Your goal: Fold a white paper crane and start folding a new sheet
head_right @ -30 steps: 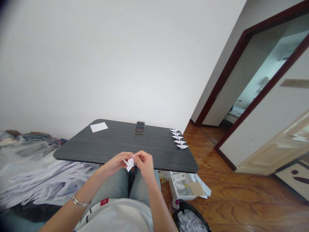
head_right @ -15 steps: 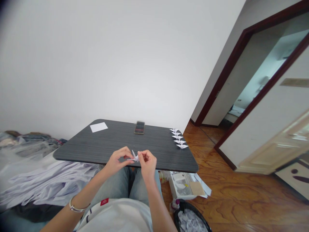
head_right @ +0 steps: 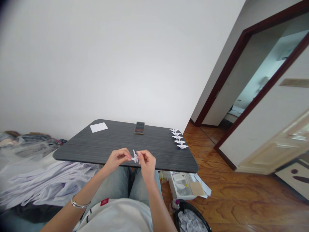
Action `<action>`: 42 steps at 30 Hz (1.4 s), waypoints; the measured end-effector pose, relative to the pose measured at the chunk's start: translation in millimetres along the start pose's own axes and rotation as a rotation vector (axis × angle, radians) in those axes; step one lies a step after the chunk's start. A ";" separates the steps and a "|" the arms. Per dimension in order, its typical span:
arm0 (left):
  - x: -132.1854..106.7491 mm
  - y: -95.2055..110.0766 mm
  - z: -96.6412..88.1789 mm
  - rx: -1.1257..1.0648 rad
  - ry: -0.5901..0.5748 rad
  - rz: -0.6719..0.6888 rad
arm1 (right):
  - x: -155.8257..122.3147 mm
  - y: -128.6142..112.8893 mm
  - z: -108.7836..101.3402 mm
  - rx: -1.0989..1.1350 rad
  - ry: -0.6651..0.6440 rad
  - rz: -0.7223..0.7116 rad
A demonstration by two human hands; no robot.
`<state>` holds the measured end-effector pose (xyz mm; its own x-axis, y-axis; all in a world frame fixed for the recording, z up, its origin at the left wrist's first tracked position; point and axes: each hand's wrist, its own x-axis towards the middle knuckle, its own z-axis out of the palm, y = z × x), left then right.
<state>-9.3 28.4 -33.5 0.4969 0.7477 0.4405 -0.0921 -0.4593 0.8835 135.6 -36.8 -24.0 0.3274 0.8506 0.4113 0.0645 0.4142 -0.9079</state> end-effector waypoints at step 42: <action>6.8 -37.2 -18.1 -0.026 0.202 -0.229 | 22.8 54.8 -37.4 0.037 0.154 0.230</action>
<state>-18.1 59.2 -60.6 0.3256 0.9120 0.2496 -0.0206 -0.2571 0.9662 181.9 -6.8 -67.4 0.4692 0.8656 0.1751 -0.0616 0.2299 -0.9713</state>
